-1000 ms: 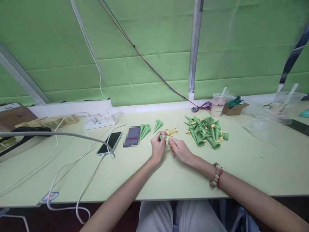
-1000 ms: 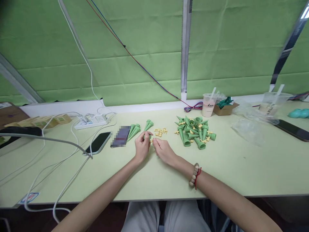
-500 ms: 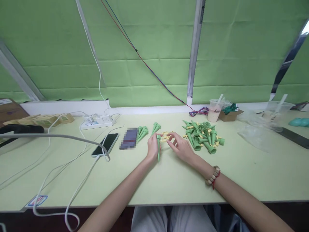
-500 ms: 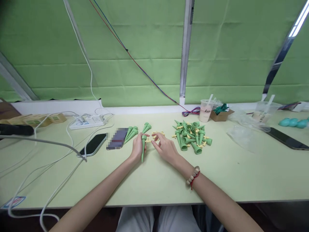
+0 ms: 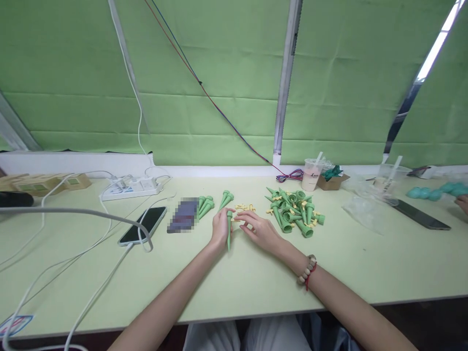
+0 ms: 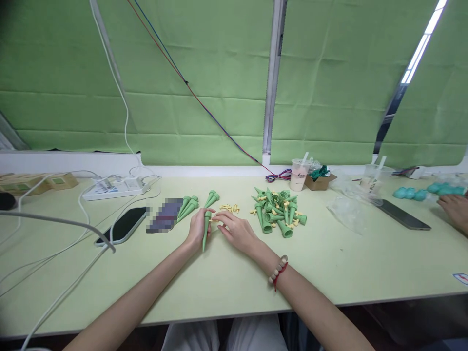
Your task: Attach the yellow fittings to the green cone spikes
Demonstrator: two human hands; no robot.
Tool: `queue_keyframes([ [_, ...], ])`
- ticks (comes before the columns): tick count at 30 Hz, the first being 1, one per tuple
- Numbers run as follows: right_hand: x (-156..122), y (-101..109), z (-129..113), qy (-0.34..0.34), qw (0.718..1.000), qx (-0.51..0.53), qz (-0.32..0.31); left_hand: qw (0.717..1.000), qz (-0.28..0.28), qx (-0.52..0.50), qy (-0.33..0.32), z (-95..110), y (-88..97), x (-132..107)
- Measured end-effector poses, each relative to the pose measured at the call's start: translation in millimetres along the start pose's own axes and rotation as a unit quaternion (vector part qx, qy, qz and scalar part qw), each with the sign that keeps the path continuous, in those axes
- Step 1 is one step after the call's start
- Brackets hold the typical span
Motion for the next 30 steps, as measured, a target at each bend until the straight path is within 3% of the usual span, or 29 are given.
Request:
queue_keyframes([
  [8, -0.8, -1.5, 0.5, -0.009, 1.0, 0.01, -0.014, 1.0, -0.011, 0.006, 0.015, 0.3, -2.2, -4.4],
  [13, -0.1, 0.7, 2.5, -0.039, 0.999, 0.018, 0.018, 0.999, -0.031, -0.004, 0.013, -0.6, -3.8, -4.3],
  [17, -0.1, -0.3, 0.6, -0.018, 0.999, 0.033, 0.037, 0.998, -0.057, -0.019, 0.033, -4.1, -6.7, -2.6],
  [24, -0.8, -2.2, 4.0, 0.0, 0.997, 0.038, 0.063, 0.981, -0.119, -0.093, 0.125, -4.3, -15.9, -7.2],
  [30, -2.2, 0.4, 0.9, 0.033, 0.994, 0.017, 0.105, 0.982, -0.127, -0.094, 0.104, -0.1, -16.3, -10.5],
])
Point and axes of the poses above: each hand's wrist, its own x-axis towards the middle knuckle, its own y-axis out of the back of the hand, z = x × y, the point moved 4 cm from there along x, towards the middle knuckle, and after that the axes turned 4 degrees about x, right-handed, at the moved point
